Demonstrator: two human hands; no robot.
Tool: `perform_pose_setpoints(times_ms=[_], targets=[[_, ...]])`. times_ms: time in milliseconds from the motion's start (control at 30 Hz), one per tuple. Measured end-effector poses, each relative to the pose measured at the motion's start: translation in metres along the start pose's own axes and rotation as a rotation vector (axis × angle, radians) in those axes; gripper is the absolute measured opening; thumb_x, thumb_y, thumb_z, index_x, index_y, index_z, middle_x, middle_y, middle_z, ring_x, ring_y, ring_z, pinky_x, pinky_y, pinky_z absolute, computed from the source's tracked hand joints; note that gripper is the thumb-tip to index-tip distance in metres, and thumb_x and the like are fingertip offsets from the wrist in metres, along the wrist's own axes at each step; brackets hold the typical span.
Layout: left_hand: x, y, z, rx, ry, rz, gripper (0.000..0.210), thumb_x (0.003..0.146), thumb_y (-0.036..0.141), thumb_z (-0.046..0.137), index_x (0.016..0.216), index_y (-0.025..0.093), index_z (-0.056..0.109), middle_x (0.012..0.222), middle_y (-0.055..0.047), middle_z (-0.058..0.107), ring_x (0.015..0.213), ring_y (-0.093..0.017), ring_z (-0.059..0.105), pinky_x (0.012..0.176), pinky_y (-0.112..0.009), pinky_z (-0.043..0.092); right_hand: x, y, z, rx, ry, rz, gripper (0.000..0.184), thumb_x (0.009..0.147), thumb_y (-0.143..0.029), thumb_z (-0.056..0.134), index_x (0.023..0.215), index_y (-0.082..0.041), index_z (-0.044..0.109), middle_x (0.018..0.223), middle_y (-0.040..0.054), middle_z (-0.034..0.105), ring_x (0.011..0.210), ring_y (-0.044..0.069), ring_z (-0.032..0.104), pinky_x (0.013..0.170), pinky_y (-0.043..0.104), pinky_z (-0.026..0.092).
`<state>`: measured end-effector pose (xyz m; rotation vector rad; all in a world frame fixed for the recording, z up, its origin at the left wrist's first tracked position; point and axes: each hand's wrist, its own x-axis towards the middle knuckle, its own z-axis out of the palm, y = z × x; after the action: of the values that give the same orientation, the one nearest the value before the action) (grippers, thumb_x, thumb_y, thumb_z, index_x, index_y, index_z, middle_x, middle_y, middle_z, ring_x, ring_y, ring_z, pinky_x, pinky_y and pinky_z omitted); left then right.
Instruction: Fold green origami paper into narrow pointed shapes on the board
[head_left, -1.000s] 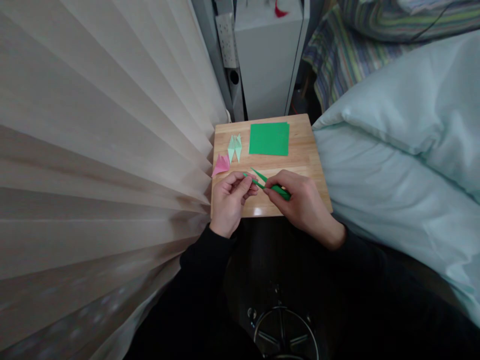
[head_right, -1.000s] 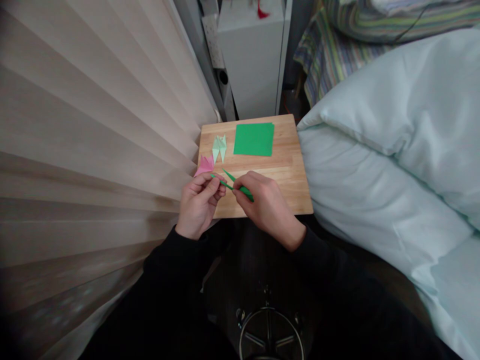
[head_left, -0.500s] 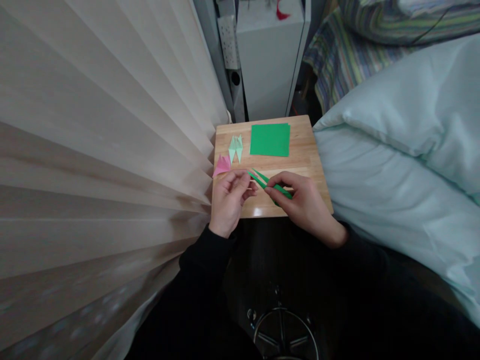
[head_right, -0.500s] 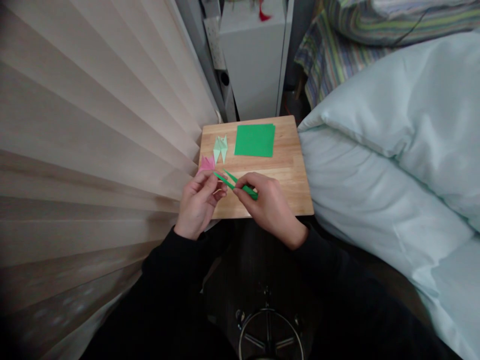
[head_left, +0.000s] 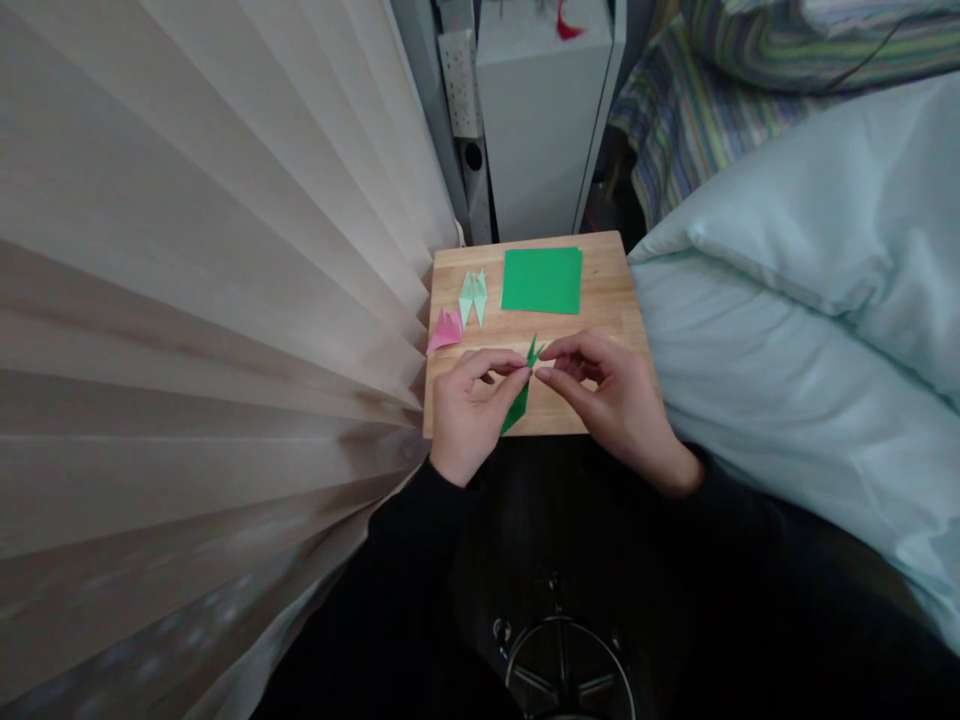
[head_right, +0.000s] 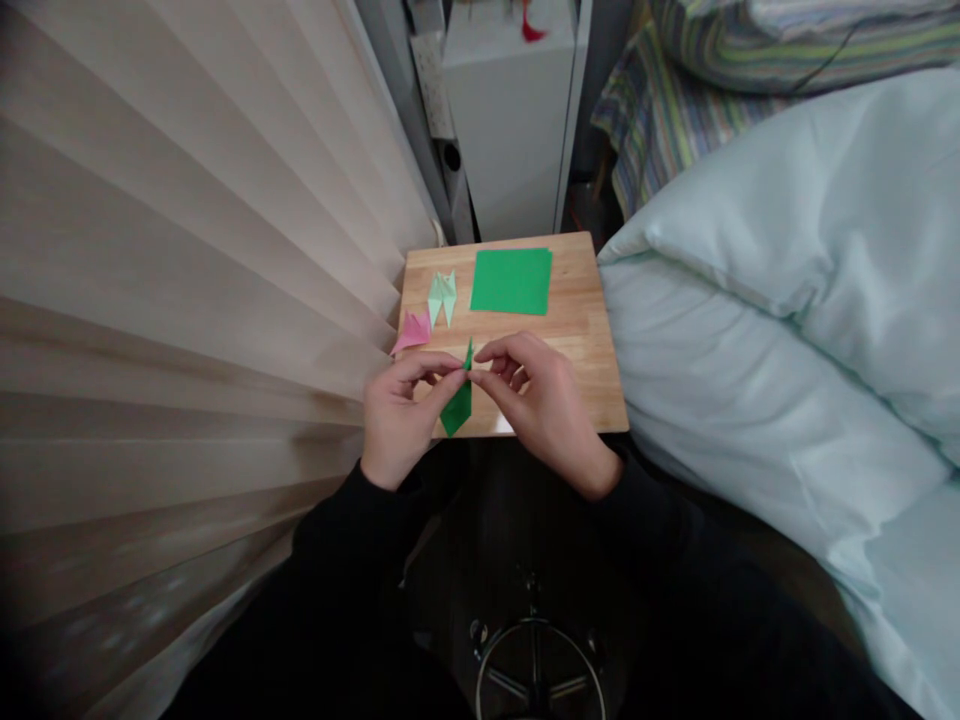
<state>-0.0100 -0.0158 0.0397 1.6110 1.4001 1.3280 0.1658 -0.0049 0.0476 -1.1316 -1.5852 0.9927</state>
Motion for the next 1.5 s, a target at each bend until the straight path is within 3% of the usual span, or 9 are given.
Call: perform_pose_setpoints(times_ms=[133,233,400,733,933,1100,1300,1500], targets=[[-0.002,0.004,-0.002,0.071,-0.072,0.127,0.007,0.088,0.020,0.076,0.092,0.023,0.080,0.088,-0.002,0.079,0.083,-0.017,0.069,0.078,-0.032,0.053,0.002,0.001,0.000,0.179,-0.048,0.119,0.030,0.085,-0.047,0.080,0.084,-0.018,0.070,0.076,0.0013,0.067,0.068,0.014,0.059,0.060,0.029,0.046],[-0.003,0.006,-0.003,0.024,-0.091,0.134,0.010,0.088,0.019,0.076,0.096,0.023,0.080,0.091,-0.002,0.080,0.083,-0.016,0.070,0.078,-0.031,0.053,0.002,-0.001,0.001,0.289,-0.047,0.163,0.036,0.080,-0.051,0.083,0.078,-0.018,0.068,0.070,-0.0009,0.064,0.061,0.011,0.054,0.054,0.026,0.042],[-0.004,0.005,0.000,-0.093,-0.107,0.049,0.013,0.084,0.023,0.080,0.097,0.022,0.080,0.092,-0.003,0.080,0.081,-0.016,0.070,0.074,-0.030,0.052,0.001,-0.004,0.000,0.366,-0.057,0.214,0.037,0.078,-0.050,0.085,0.076,-0.019,0.066,0.063,-0.0033,0.060,0.054,0.009,0.050,0.046,0.023,0.038],[-0.001,0.010,0.003,-0.347,-0.112,-0.225,0.015,0.074,0.030,0.088,0.082,0.020,0.080,0.079,-0.003,0.078,0.072,-0.015,0.070,0.071,-0.028,0.057,-0.002,-0.007,0.001,0.387,-0.013,0.183,0.029,0.079,-0.042,0.086,0.078,-0.019,0.068,0.066,-0.0029,0.062,0.054,0.009,0.054,0.045,0.021,0.047],[-0.001,0.011,0.004,-0.388,-0.115,-0.279,0.020,0.070,0.031,0.092,0.080,0.019,0.080,0.078,-0.003,0.077,0.071,-0.014,0.071,0.070,-0.027,0.058,-0.002,-0.008,0.003,0.443,0.031,0.234,0.029,0.076,-0.041,0.088,0.077,-0.019,0.068,0.061,-0.0032,0.063,0.050,0.009,0.057,0.043,0.022,0.049],[-0.001,0.009,0.005,-0.363,-0.097,-0.207,0.017,0.073,0.028,0.090,0.082,0.019,0.079,0.079,-0.002,0.077,0.072,-0.013,0.070,0.071,-0.026,0.058,-0.001,-0.010,0.007,0.487,0.061,0.273,0.034,0.073,-0.046,0.088,0.074,-0.019,0.067,0.054,-0.0042,0.061,0.046,0.009,0.054,0.042,0.022,0.049],[-0.005,0.007,0.006,-0.201,-0.037,-0.070,0.010,0.081,0.027,0.083,0.084,0.019,0.078,0.081,-0.003,0.077,0.073,-0.014,0.071,0.072,-0.028,0.059,-0.003,-0.009,0.012,0.529,0.049,0.309,0.036,0.069,-0.046,0.091,0.076,-0.020,0.067,0.063,-0.0040,0.062,0.048,0.009,0.054,0.041,0.023,0.048],[-0.007,0.007,0.004,-0.163,-0.043,-0.023,0.007,0.082,0.025,0.082,0.086,0.019,0.078,0.082,-0.004,0.077,0.075,-0.015,0.071,0.072,-0.029,0.059,-0.002,-0.010,0.012,0.567,0.035,0.313,0.033,0.069,-0.044,0.091,0.074,-0.020,0.068,0.061,-0.0045,0.061,0.046,0.008,0.052,0.040,0.023,0.044]])
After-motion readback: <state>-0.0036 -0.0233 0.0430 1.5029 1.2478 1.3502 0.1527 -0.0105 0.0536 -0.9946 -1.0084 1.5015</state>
